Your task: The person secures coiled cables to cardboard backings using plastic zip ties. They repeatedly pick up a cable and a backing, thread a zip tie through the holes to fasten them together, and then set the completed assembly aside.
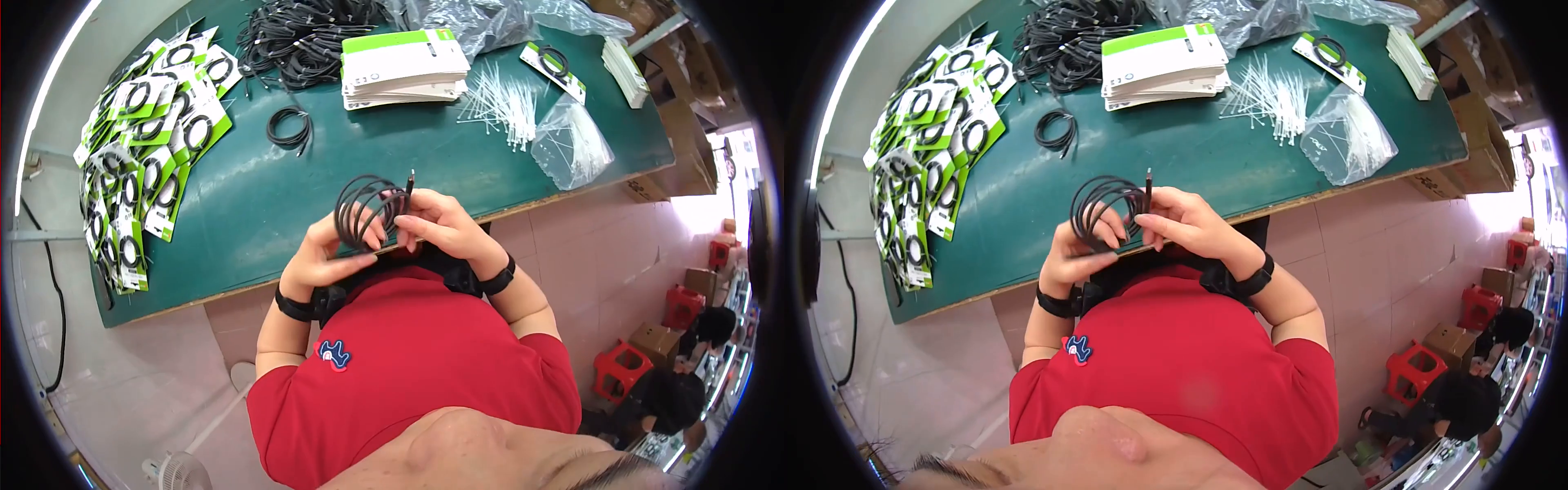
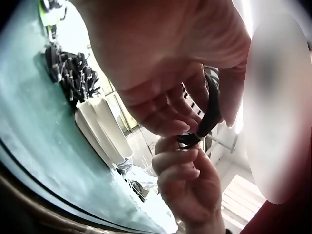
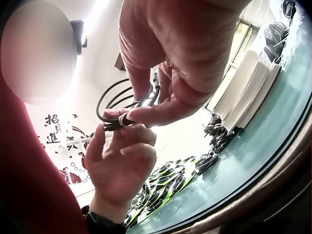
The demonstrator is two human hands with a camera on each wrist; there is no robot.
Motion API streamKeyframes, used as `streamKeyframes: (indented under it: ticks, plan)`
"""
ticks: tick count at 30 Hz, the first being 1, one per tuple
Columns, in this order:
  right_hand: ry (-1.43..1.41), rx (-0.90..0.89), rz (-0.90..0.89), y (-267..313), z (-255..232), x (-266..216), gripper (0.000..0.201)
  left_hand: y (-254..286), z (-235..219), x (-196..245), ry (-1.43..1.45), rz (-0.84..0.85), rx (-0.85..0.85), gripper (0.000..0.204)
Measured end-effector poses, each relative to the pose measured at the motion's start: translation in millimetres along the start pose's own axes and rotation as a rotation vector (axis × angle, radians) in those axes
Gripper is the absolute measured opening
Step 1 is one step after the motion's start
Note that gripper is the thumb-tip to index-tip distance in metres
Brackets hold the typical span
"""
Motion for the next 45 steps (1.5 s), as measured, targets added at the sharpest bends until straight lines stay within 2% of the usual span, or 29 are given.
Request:
streamKeyframes:
  ticks: [1, 2, 4, 5, 7, 9, 14, 20, 22, 25, 26, 29, 30, 33, 34, 37, 38, 40, 41, 43, 45]
  plan:
    - [-0.011, 0.022, -0.033, 0.5, -1.0, -0.3, 0.038, -3.8, 6.5, 6.9, -0.221, 0.022, -0.055, 0.017]
    - [-0.021, 0.042, -0.065, 0.7, -2.0, -0.8, 0.037, -6.6, 10.3, 9.9, -0.214, 0.025, -0.061, 0.017]
    - [-0.031, 0.067, -0.097, 0.4, -4.2, -1.5, 0.036, -10.9, 18.4, 18.9, -0.568, 0.061, -0.041, 0.022]
    - [0.063, 0.079, -0.172, -0.3, -6.6, -7.0, 0.035, -12.6, 20.7, 21.2, -0.746, 0.079, -0.028, 0.025]
    - [0.25, 0.1, -0.314, 1.4, -8.7, -17.1, 0.034, -14.5, 23.0, 21.1, -0.8, 0.104, -0.022, 0.027]
    - [0.259, 0.114, -0.298, 2.8, -8.5, -19.3, 0.034, -15.6, 25.8, 22.0, -0.917, 0.151, -0.009, 0.031]
    - [0.255, 0.136, -0.261, 9.2, -9.5, -22.9, 0.036, -19.6, 25.3, 16.7, -0.859, 0.138, -0.01, 0.033]
    - [0.193, 0.124, -0.298, 11.9, -16.3, -16.7, 0.036, -20.2, 19.5, 0.0, -0.66, 0.088, -0.028, 0.027]
    - [0.096, 0.158, -0.2, 10.3, -18.5, -9.2, 0.034, -19.0, 17.6, -8.4, -0.621, 0.08, -0.025, 0.024]
    - [0.034, 0.206, -0.127, 3.7, -21.0, -3.7, 0.03, -13.6, 5.2, -44.0, 0.233, -0.218, 0.153, 0.017]
    - [0.022, 0.241, -0.101, 0.9, -23.4, -2.1, 0.029, -13.3, 1.6, -47.2, 0.23, -0.217, 0.154, 0.017]
    - [0.02, 0.277, -0.064, -6.3, -24.6, -1.6, 0.027, -10.7, -1.8, -66.5, 0.862, -0.373, 0.175, 0.012]
    - [0.03, 0.28, -0.053, -8.8, -24.1, -3.0, 0.026, -10.0, -2.4, -68.8, 0.86, -0.373, 0.177, 0.012]
    - [0.046, 0.284, -0.025, -15.1, -23.4, -5.8, 0.026, -2.0, -6.9, -85.2, 0.939, -0.449, 0.396, 0.022]
    - [0.054, 0.284, -0.007, -17.1, -23.3, -6.0, 0.027, -2.6, -5.8, -87.6, 0.937, -0.451, 0.397, 0.022]
    - [0.064, 0.295, 0.004, -22.4, -23.2, -3.1, 0.027, -4.3, -13.9, -92.5, 0.91, -0.336, 0.578, 0.036]
    - [0.067, 0.307, -0.002, -23.8, -23.1, -1.4, 0.028, -6.1, -12.7, -92.7, 0.909, -0.339, 0.578, 0.036]
    - [0.07, 0.322, -0.005, -28.9, -21.3, 1.9, 0.029, -12.8, -14.8, -84.4, 0.834, -0.219, 0.59, 0.042]
    - [0.095, 0.415, -0.087, -31.6, -23.0, -1.3, 0.03, -15.7, -15.1, -80.4, 0.797, -0.158, 0.595, 0.046]
    - [0.146, 0.597, -0.253, -31.8, -27.5, -8.6, 0.034, -20.4, -10.2, -79.7, 0.744, -0.174, 0.592, 0.048]
    - [0.145, 0.569, -0.271, -32.6, -32.2, -5.2, 0.035, -24.0, -9.0, -77.4, 0.632, -0.202, 0.584, 0.053]
Point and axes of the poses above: each hand's wrist, its own y-axis away from the middle knuckle, its own z-axis out of the palm, x = y × z, the point moved 6 cm from there along -y, towards the middle knuckle, and after that the axes turned 7 degrees about -x, right-handed, at the moved point
